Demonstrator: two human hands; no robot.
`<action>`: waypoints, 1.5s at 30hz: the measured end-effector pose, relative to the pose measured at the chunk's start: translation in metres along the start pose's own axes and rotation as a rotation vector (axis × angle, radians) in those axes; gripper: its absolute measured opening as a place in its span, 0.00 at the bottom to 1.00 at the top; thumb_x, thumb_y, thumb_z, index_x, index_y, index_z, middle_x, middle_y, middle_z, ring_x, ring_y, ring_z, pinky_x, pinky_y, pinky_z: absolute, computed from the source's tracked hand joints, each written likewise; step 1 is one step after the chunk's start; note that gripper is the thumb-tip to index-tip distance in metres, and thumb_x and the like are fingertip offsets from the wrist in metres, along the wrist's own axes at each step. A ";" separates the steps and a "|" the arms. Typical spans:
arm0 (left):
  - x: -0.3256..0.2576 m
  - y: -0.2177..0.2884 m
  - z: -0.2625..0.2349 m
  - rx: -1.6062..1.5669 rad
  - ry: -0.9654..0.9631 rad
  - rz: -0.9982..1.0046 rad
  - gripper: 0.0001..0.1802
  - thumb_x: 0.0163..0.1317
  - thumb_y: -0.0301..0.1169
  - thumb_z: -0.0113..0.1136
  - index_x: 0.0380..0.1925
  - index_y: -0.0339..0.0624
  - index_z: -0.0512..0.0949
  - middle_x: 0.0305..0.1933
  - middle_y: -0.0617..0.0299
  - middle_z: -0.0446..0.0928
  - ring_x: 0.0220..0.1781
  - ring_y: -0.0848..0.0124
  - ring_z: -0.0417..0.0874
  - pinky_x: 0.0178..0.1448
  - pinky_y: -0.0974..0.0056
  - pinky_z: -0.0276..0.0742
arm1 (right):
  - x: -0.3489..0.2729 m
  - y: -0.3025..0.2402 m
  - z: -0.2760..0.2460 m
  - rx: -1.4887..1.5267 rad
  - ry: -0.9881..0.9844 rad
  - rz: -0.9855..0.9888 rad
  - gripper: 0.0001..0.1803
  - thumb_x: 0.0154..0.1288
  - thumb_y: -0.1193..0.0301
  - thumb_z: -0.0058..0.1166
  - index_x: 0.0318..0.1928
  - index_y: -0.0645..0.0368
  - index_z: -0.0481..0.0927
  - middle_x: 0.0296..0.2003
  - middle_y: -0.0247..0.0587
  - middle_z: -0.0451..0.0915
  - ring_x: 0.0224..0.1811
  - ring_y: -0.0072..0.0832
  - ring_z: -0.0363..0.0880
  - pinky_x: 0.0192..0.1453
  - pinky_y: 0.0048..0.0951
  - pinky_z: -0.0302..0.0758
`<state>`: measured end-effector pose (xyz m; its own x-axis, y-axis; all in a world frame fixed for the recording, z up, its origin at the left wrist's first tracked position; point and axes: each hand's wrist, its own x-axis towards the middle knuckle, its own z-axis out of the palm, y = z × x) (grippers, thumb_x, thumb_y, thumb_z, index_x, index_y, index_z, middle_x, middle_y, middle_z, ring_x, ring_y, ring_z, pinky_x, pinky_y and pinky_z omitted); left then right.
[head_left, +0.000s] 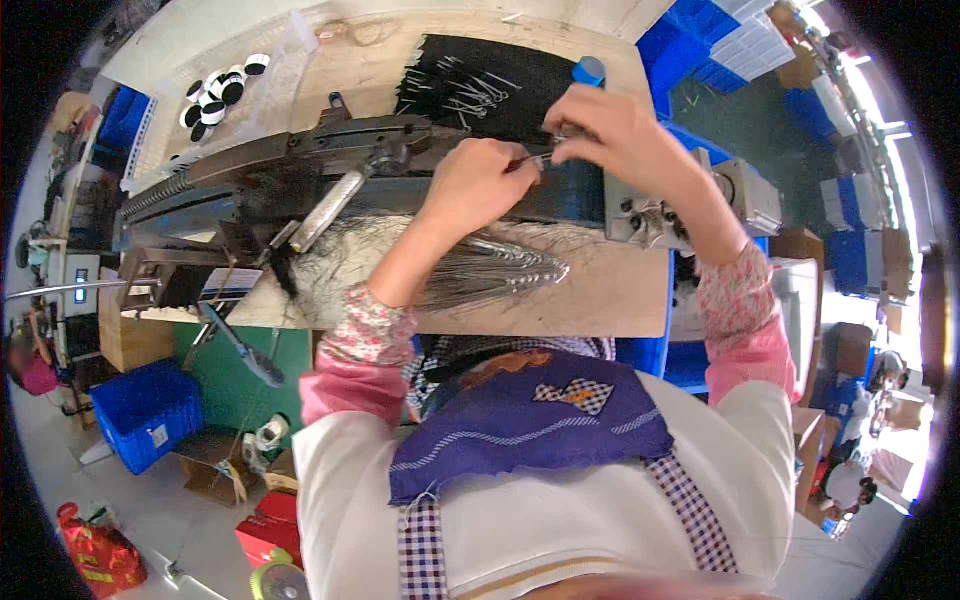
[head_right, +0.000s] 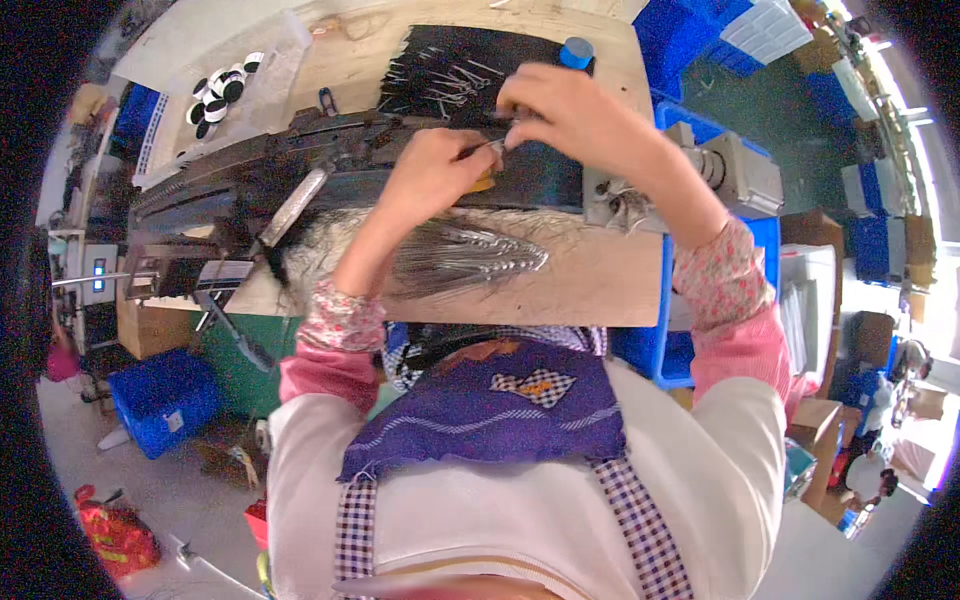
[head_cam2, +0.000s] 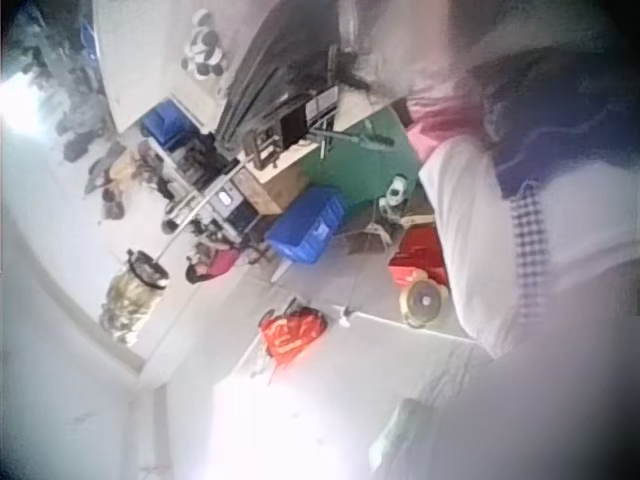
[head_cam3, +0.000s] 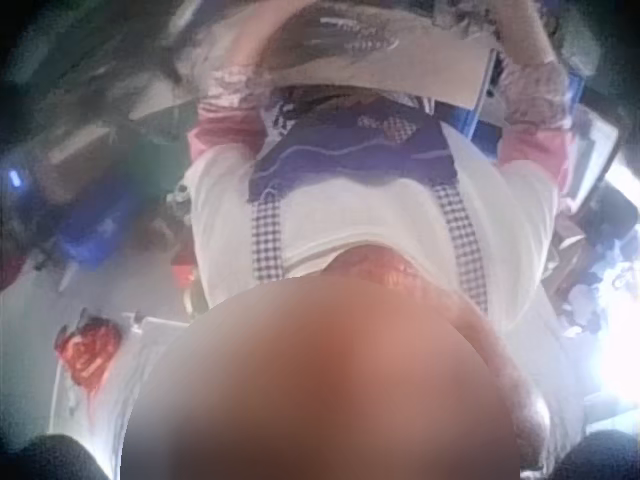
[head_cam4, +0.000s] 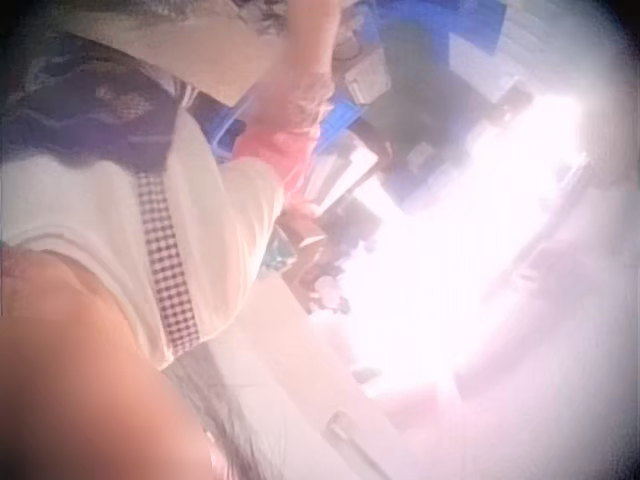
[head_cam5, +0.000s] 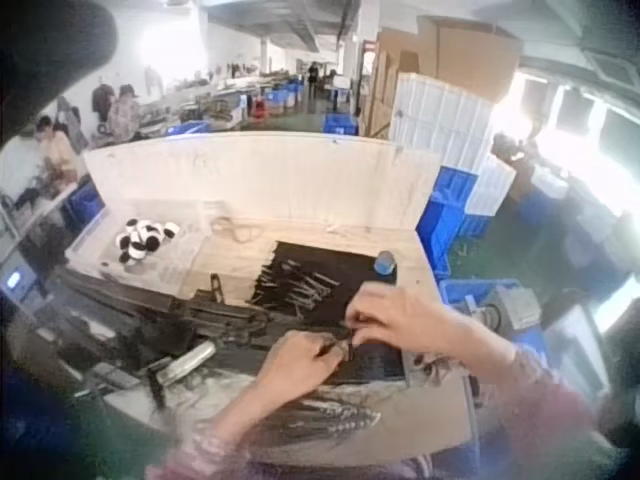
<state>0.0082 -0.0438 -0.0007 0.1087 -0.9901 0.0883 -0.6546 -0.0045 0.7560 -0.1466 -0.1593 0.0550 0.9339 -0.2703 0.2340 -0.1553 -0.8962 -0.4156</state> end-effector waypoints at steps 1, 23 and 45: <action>-0.002 0.004 -0.005 -0.015 0.006 -0.004 0.16 0.56 0.40 0.52 0.24 0.39 0.81 0.26 0.49 0.79 0.32 0.50 0.82 0.38 0.52 0.77 | -0.009 -0.001 0.004 -0.010 0.030 -0.048 0.13 0.55 0.69 0.60 0.38 0.62 0.75 0.32 0.40 0.73 0.36 0.38 0.75 0.41 0.34 0.72; -0.075 0.023 -0.043 -1.992 0.035 -0.285 0.19 0.67 0.44 0.50 0.44 0.37 0.74 0.21 0.64 0.69 0.10 0.79 0.61 0.14 0.73 0.56 | 0.057 -0.003 0.065 0.177 0.138 -0.114 0.10 0.57 0.70 0.58 0.36 0.64 0.80 0.30 0.47 0.80 0.34 0.44 0.79 0.40 0.36 0.75; -0.160 -0.141 -0.067 -1.121 0.898 -0.573 0.19 0.70 0.41 0.50 0.40 0.34 0.77 0.19 0.65 0.69 0.12 0.79 0.58 0.16 0.71 0.49 | -0.006 0.019 0.114 -0.221 -0.069 0.275 0.09 0.62 0.72 0.49 0.40 0.62 0.68 0.41 0.47 0.74 0.41 0.46 0.78 0.38 0.43 0.78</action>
<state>0.1331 0.1244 -0.0783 0.8080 -0.4837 -0.3363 0.4634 0.1695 0.8698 -0.1190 -0.1349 -0.0544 0.8659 -0.4943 0.0764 -0.4627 -0.8497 -0.2527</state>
